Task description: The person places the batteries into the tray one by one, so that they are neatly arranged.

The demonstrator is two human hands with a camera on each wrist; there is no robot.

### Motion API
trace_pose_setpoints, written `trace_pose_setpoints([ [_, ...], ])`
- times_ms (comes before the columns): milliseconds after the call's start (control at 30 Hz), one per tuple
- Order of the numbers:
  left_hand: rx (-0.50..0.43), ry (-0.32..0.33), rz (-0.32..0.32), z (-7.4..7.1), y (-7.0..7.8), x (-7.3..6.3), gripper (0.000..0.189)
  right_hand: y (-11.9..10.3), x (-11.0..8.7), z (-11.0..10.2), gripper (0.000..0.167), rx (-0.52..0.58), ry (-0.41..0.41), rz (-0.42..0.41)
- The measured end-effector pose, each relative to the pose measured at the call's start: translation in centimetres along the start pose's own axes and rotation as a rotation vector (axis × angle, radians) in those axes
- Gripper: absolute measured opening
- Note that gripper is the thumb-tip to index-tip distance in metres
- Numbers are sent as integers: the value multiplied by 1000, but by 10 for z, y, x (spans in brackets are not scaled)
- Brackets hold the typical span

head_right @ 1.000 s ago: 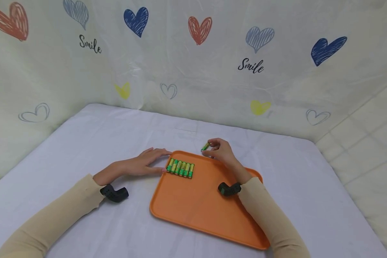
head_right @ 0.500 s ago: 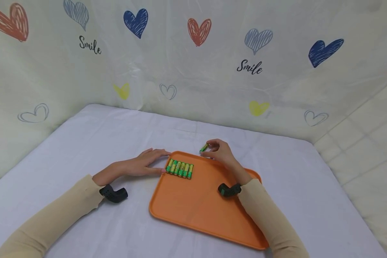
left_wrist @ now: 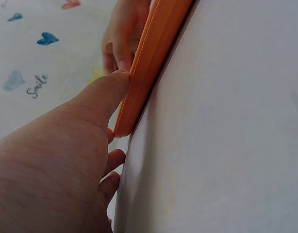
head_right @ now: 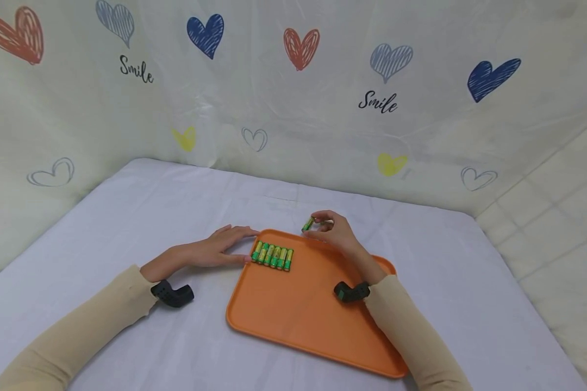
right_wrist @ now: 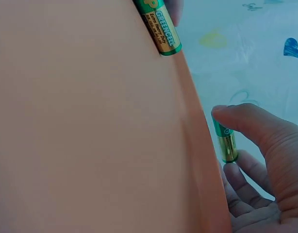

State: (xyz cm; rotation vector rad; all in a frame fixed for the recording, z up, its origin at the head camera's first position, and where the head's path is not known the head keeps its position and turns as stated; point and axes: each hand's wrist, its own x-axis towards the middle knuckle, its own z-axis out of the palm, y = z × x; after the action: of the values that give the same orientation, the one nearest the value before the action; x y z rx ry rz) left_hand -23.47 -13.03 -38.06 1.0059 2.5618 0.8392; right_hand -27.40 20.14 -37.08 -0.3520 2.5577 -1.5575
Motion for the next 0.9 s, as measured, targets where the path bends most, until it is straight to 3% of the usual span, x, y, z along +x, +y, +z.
trace_pose_setpoints([
  [267,4,7,10,1,0,2,68,-9,-13,-2,50,-19,-15,-40],
  [533,10,11,7,2,1,2,69,-4,-16,-4,49,-13,-5,-61],
  [900,6,9,-11,2,2,2,70,-5,-28,-6,51,31,-52,-81],
])
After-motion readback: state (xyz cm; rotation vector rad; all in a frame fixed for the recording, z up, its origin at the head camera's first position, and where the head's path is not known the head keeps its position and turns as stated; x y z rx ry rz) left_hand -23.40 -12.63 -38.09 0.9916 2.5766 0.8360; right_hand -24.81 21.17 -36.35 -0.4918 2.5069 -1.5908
